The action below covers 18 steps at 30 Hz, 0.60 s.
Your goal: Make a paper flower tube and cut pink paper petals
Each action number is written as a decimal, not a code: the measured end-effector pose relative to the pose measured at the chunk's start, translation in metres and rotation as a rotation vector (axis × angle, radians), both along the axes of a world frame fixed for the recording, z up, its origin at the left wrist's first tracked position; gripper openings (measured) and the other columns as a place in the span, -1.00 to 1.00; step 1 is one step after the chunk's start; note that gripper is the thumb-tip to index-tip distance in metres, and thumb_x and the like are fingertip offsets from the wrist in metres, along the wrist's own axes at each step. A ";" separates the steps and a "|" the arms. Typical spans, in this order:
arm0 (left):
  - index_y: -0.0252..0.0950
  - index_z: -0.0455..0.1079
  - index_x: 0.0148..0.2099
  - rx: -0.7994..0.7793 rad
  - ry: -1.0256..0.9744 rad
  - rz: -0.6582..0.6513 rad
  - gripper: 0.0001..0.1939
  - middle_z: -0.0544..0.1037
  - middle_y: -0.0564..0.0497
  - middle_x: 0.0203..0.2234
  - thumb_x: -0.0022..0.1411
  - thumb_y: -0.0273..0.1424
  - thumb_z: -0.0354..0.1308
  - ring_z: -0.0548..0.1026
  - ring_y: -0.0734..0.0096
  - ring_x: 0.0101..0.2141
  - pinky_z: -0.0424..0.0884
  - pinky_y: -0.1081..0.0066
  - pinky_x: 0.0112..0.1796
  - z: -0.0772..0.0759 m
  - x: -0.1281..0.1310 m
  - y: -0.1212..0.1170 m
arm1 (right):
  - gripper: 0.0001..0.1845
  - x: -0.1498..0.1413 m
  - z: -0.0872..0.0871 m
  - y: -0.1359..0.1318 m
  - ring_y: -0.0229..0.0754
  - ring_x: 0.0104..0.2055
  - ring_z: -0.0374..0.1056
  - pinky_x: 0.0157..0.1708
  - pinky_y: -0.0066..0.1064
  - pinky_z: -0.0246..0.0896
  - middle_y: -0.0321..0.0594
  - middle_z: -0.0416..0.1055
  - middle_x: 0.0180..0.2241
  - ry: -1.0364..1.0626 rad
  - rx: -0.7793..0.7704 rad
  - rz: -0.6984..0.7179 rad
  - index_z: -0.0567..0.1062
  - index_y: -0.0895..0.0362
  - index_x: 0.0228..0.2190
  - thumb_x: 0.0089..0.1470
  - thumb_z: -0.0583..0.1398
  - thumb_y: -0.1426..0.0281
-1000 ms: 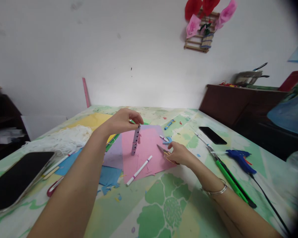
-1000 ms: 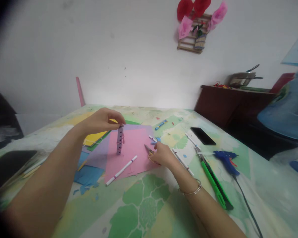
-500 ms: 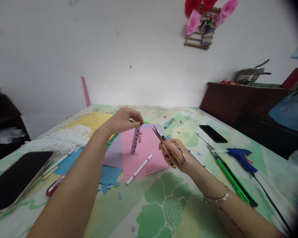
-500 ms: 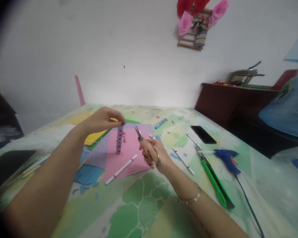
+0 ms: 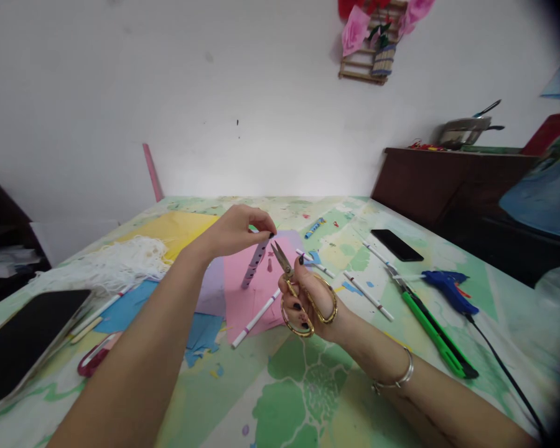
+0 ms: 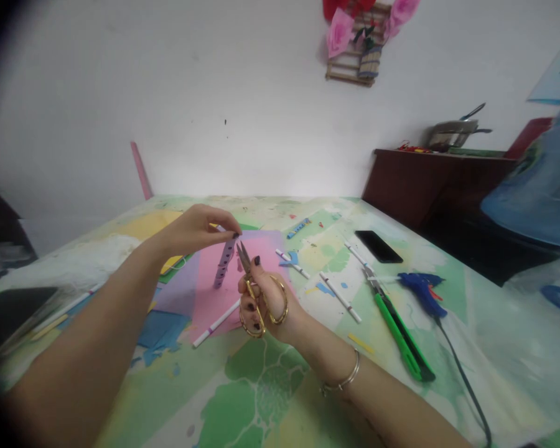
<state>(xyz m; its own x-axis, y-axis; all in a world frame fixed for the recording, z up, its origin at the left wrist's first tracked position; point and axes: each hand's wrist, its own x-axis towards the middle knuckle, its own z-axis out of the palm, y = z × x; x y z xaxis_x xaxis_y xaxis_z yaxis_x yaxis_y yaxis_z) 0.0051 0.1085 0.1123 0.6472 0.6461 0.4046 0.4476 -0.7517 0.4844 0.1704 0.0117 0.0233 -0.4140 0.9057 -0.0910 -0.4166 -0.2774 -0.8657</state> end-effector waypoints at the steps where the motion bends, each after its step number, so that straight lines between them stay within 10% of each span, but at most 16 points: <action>1: -0.30 0.50 -0.33 -0.001 0.005 -0.009 -0.86 0.59 0.02 -0.43 0.06 -0.49 0.12 0.52 0.42 -0.36 0.43 0.46 -0.34 0.000 0.001 -0.001 | -0.40 0.000 -0.001 0.001 -0.45 -0.79 -0.07 -0.79 -0.59 -0.15 -0.48 0.05 -0.76 0.018 -0.002 0.005 0.29 0.15 -0.55 -0.05 0.10 -0.17; 18: -0.30 0.49 -0.31 0.001 0.000 -0.049 -0.84 0.58 0.01 -0.39 0.04 -0.52 0.11 0.51 0.45 -0.36 0.44 0.47 -0.33 -0.003 0.007 -0.002 | -0.39 0.000 0.002 0.001 -0.47 -0.80 -0.11 -0.83 -0.62 -0.21 -0.52 0.01 -0.77 -0.025 0.005 -0.081 0.26 0.14 -0.56 -0.11 0.13 -0.19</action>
